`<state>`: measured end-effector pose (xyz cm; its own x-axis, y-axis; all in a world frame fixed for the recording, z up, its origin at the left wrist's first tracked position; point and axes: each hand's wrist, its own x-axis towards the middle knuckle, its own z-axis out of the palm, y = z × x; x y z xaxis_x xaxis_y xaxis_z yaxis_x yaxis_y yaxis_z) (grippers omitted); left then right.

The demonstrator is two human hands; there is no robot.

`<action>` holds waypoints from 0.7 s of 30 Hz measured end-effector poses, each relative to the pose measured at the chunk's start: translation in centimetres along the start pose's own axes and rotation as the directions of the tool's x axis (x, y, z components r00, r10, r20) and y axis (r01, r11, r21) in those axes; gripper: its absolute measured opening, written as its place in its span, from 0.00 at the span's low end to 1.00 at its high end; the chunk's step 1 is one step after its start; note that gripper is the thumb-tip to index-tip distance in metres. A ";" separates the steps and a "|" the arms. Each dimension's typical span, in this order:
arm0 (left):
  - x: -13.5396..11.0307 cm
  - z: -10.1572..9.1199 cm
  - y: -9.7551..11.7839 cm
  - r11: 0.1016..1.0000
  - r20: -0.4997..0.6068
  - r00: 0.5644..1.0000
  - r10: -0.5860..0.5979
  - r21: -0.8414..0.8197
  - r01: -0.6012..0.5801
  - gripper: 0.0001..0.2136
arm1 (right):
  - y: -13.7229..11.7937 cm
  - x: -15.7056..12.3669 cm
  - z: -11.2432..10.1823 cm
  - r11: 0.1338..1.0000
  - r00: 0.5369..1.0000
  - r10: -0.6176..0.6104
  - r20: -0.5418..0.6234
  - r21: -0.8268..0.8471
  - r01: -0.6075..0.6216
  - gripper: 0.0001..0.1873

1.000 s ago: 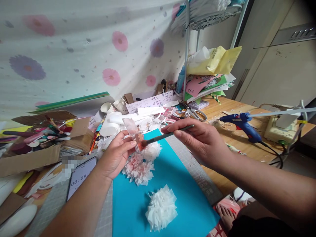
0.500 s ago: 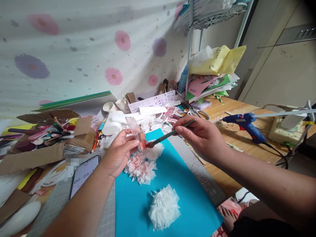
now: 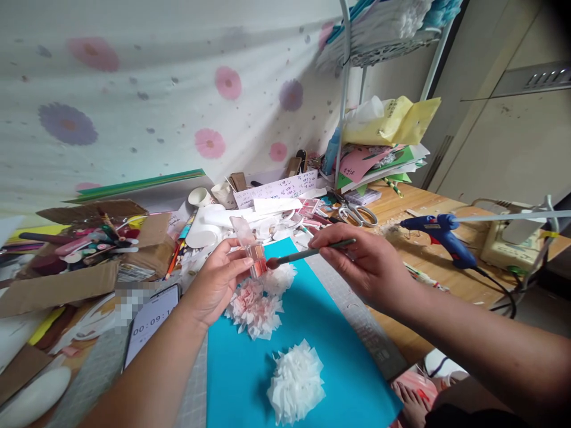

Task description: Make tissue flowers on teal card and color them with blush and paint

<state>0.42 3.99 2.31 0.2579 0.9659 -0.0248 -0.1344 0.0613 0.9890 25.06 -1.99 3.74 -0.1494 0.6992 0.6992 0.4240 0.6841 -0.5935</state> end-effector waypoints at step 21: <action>-0.1 0.1 0.1 1.000 0.025 1.000 0.001 -0.015 -0.001 0.19 | -0.2 -0.1 0.0 0.999 0.999 -0.032 -0.007 0.013 0.032 0.04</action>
<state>0.47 3.84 2.47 0.2817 0.9593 -0.0199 -0.1486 0.0641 0.9868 25.00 -2.16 3.79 -0.1563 0.6752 0.7209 0.4076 0.7089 -0.5756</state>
